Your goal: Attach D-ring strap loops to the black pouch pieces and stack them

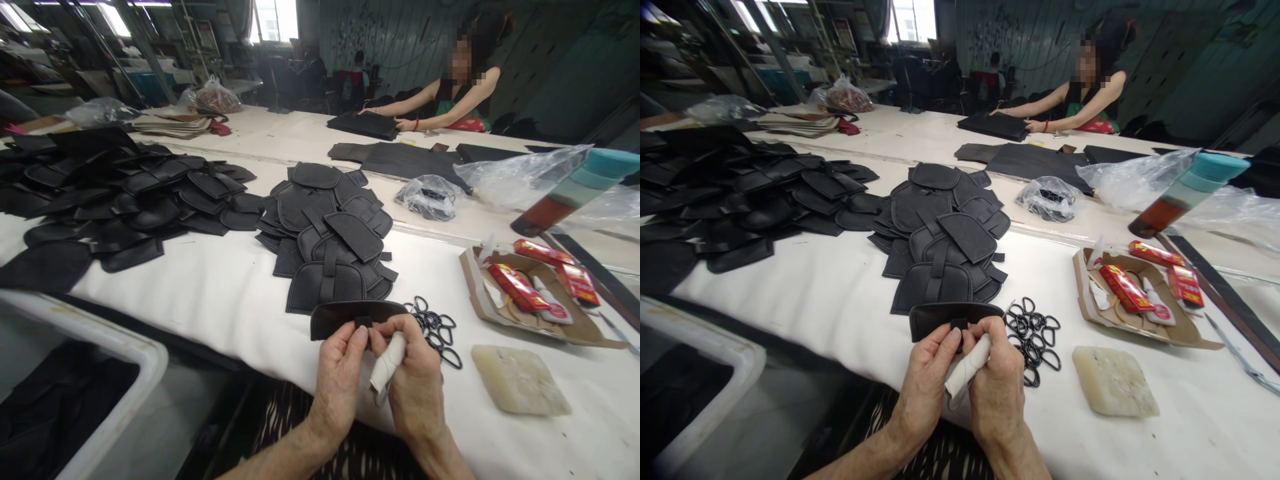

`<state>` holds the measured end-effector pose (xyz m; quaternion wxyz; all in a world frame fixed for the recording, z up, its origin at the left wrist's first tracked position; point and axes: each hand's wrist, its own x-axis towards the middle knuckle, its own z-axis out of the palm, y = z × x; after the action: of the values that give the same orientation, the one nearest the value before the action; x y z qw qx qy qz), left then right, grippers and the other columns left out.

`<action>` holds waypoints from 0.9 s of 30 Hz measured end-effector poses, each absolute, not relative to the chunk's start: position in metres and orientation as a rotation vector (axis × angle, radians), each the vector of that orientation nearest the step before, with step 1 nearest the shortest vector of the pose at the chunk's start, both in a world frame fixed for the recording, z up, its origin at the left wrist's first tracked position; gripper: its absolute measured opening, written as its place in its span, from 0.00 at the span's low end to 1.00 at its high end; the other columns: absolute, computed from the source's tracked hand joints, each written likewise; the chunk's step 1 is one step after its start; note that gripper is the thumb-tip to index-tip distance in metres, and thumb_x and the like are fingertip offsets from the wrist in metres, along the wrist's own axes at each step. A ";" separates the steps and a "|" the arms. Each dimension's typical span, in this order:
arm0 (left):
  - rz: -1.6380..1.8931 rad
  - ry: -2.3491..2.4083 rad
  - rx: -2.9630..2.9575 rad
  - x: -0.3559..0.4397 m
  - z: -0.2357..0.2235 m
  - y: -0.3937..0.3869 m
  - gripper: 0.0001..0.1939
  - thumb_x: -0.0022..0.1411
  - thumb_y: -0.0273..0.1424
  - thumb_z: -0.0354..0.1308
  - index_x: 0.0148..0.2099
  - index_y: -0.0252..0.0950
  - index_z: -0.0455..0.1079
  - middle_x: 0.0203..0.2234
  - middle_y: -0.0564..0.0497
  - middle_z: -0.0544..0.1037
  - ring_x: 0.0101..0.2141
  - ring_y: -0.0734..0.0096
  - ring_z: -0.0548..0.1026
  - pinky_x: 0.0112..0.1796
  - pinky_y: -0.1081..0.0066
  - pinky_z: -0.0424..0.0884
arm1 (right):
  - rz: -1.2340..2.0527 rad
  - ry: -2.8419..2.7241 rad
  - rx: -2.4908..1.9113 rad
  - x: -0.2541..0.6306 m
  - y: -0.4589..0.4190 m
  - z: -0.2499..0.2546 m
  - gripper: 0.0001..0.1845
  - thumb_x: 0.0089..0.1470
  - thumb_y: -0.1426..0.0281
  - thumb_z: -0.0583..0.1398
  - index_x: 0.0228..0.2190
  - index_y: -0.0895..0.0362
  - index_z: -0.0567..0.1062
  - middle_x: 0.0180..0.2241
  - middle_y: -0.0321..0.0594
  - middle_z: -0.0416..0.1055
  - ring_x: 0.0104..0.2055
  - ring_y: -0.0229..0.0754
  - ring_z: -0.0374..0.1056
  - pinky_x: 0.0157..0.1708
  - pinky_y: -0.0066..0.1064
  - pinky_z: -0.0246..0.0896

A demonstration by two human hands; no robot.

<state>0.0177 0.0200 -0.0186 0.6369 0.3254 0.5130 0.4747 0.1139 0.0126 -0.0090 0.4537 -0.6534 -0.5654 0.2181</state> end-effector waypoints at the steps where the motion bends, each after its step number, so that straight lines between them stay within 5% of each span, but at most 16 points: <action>1: 1.075 1.176 0.743 0.018 -0.018 0.019 0.13 0.56 0.41 0.58 0.33 0.34 0.72 0.28 0.49 0.77 0.34 0.66 0.73 0.32 0.74 0.67 | 0.539 -1.392 -1.613 0.114 0.013 -0.009 0.07 0.54 0.65 0.57 0.26 0.53 0.67 0.19 0.31 0.69 0.18 0.35 0.63 0.18 0.24 0.58; 10: 1.138 1.217 0.777 0.022 -0.012 0.016 0.14 0.58 0.40 0.56 0.33 0.33 0.73 0.31 0.47 0.78 0.33 0.67 0.73 0.33 0.75 0.67 | 0.604 -1.365 -1.602 0.112 0.014 -0.013 0.09 0.54 0.63 0.56 0.25 0.53 0.66 0.19 0.31 0.67 0.19 0.36 0.63 0.20 0.24 0.58; 20: 1.208 1.204 0.745 0.021 -0.033 0.017 0.21 0.49 0.47 0.62 0.32 0.32 0.74 0.27 0.45 0.77 0.34 0.62 0.74 0.31 0.73 0.68 | 0.609 -1.328 -1.564 0.107 0.014 -0.024 0.10 0.54 0.61 0.54 0.25 0.52 0.64 0.19 0.31 0.68 0.19 0.37 0.64 0.21 0.26 0.58; 27: 1.196 1.223 0.728 0.014 -0.046 0.026 0.22 0.46 0.48 0.64 0.23 0.33 0.70 0.18 0.52 0.72 0.24 0.71 0.69 0.25 0.75 0.63 | 0.595 -1.341 -1.516 0.104 0.015 -0.034 0.13 0.55 0.59 0.54 0.24 0.52 0.62 0.16 0.28 0.64 0.16 0.37 0.63 0.20 0.26 0.56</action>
<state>0.0140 0.0265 -0.0457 0.5983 0.3139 0.5271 0.5154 0.1038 0.0153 -0.0339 0.4933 -0.6251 -0.5529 0.2454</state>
